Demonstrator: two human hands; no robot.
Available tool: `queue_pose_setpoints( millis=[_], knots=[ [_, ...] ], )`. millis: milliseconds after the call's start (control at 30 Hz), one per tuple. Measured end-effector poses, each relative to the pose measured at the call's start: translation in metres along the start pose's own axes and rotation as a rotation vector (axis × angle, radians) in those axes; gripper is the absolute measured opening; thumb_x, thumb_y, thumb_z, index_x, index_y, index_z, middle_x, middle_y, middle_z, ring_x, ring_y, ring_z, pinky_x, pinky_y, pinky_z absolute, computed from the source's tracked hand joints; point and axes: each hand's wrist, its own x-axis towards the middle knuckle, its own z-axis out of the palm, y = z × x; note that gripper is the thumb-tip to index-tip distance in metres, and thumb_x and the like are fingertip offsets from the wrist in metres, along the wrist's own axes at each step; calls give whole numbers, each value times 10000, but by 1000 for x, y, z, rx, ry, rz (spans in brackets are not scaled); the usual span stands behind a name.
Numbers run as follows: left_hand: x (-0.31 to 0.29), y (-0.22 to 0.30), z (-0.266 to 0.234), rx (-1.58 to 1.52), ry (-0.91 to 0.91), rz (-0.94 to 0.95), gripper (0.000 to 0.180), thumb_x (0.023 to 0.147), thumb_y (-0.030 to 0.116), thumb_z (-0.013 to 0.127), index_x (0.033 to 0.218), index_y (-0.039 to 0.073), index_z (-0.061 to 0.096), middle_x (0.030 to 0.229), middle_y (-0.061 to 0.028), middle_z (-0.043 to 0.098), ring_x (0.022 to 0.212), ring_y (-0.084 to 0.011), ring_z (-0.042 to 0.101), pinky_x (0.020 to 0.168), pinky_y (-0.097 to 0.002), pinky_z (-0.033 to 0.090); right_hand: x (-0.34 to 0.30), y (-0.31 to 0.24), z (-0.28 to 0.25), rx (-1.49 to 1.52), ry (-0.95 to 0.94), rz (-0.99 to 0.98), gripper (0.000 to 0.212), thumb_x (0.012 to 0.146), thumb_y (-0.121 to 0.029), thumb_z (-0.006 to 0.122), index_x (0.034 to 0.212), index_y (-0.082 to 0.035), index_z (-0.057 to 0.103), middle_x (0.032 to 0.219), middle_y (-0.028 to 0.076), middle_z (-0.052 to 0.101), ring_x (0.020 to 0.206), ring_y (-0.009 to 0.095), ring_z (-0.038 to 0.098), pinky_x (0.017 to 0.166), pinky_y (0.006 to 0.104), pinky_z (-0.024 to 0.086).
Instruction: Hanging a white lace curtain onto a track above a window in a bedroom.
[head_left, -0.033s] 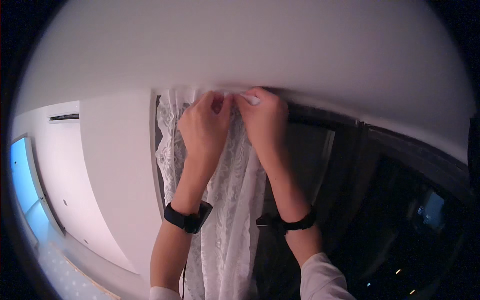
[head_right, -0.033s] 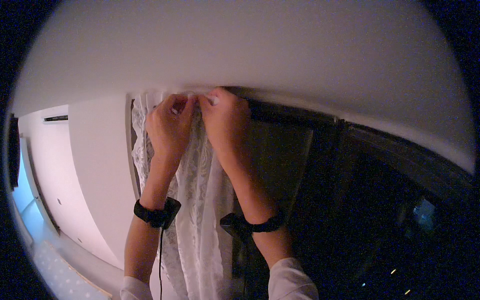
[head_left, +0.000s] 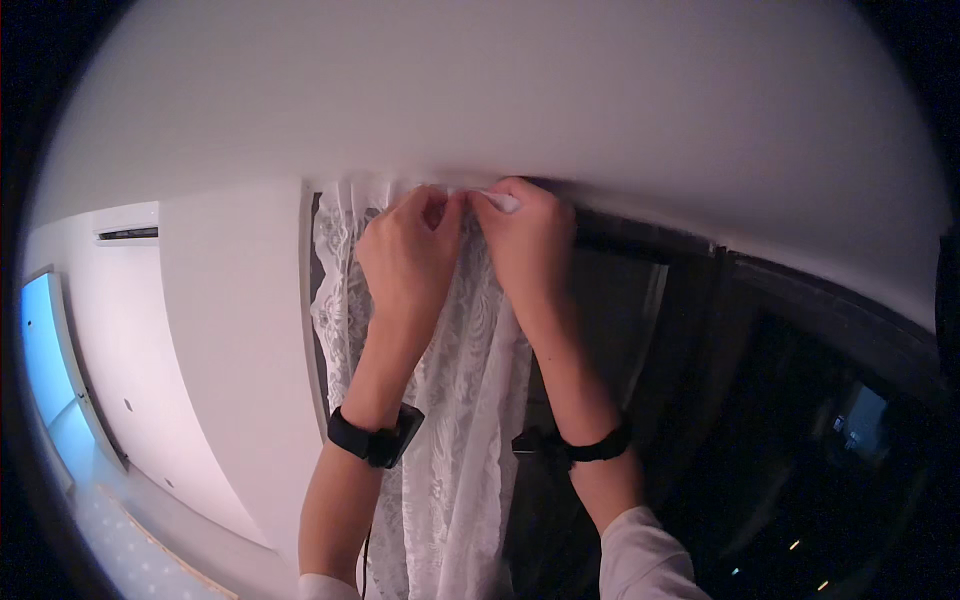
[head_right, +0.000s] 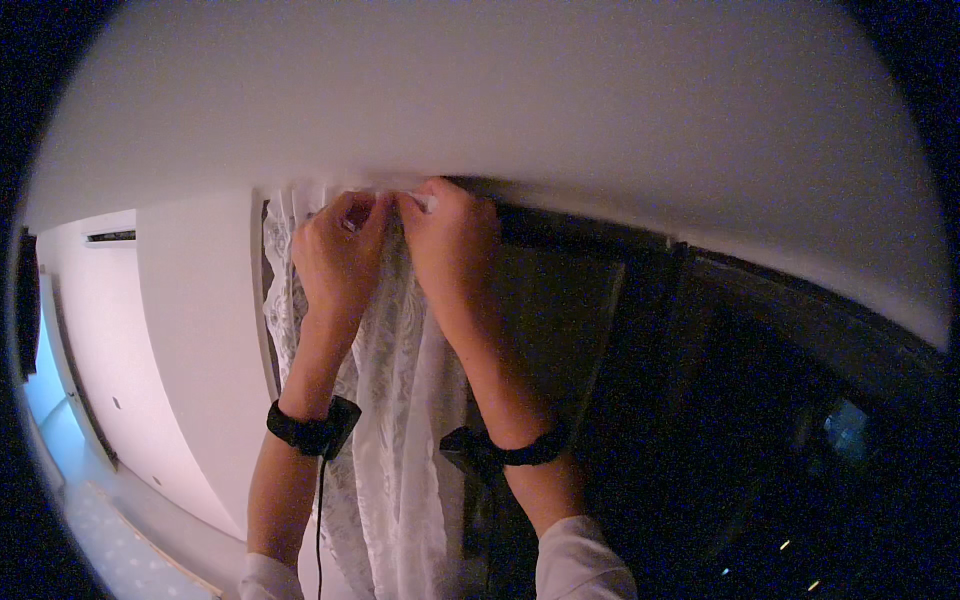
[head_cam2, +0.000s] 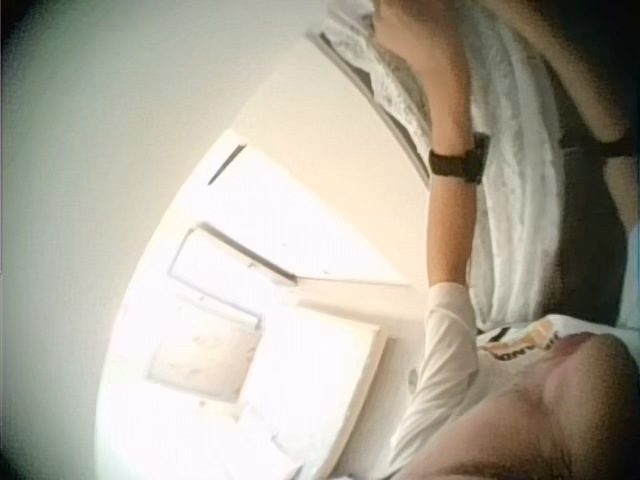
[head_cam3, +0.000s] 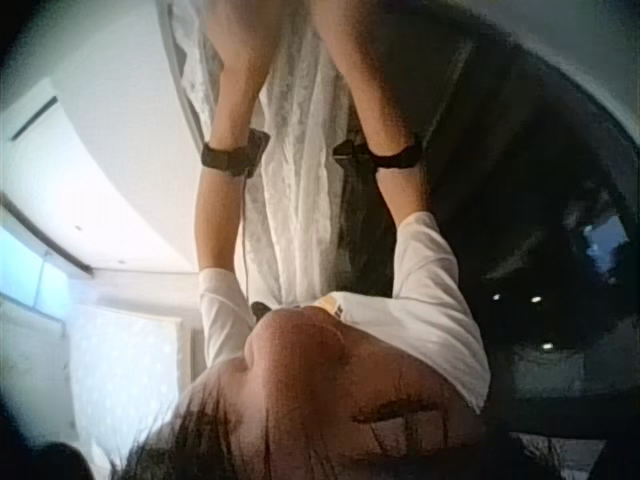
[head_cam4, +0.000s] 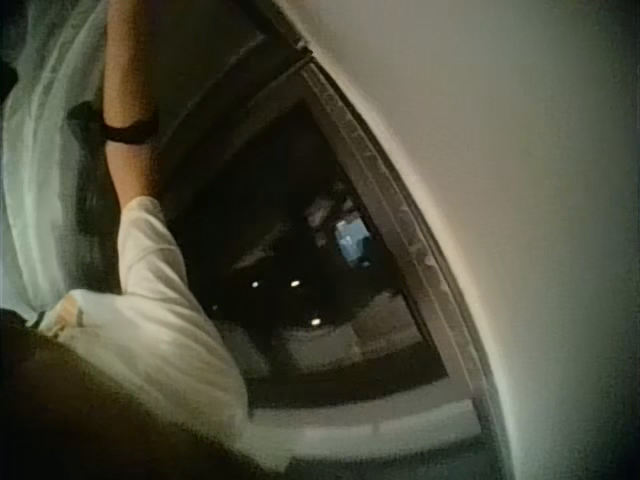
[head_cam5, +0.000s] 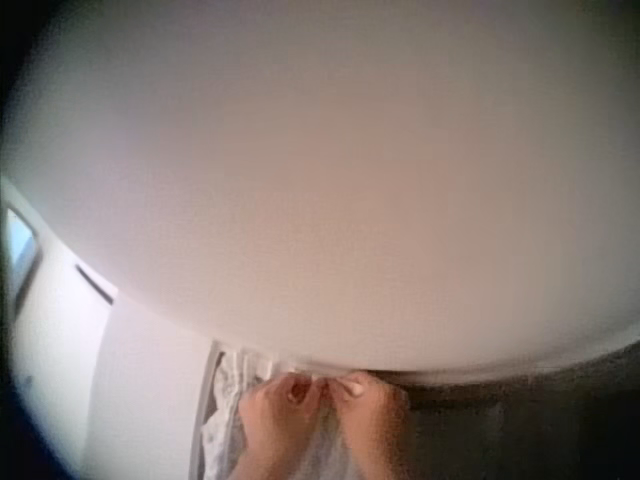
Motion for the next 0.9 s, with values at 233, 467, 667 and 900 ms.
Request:
queue_pose_setpoints(
  millis=[233, 467, 667, 900],
  knots=[
    [-2, 0, 1, 28, 23, 94, 182, 854, 224, 649, 789, 56, 678, 747, -103, 671, 646, -326, 648, 582, -400, 498, -4, 3, 1, 16, 28, -37, 175, 750, -133, 769, 828, 4, 694, 727, 193, 659, 645, 337, 660, 597, 345, 507],
    [3, 0, 10, 184, -17, 112, 204, 854, 238, 650, 756, 64, 609, 732, -92, 662, 651, -316, 648, 565, -419, 501, -3, 15, -11, 160, -30, -70, 204, 767, -106, 760, 907, 15, 675, 806, 147, 693, 711, 184, 665, 653, 305, 503],
    [4, 3, 9, 162, -9, 67, 206, 855, 235, 642, 754, 60, 602, 728, -102, 656, 657, -331, 641, 576, -425, 497, -10, 25, -39, 257, -118, 43, 167, 805, -67, 712, 934, 18, 649, 825, 146, 697, 709, 229, 676, 667, 330, 520],
    [6, 2, -2, 155, -134, 24, 167, 859, 213, 634, 841, 47, 625, 752, -125, 662, 688, -333, 644, 601, -430, 493, -10, 13, -43, 115, -42, 43, 121, 854, -81, 688, 889, 33, 671, 685, 84, 663, 632, 95, 601, 585, 254, 457]
  ],
)
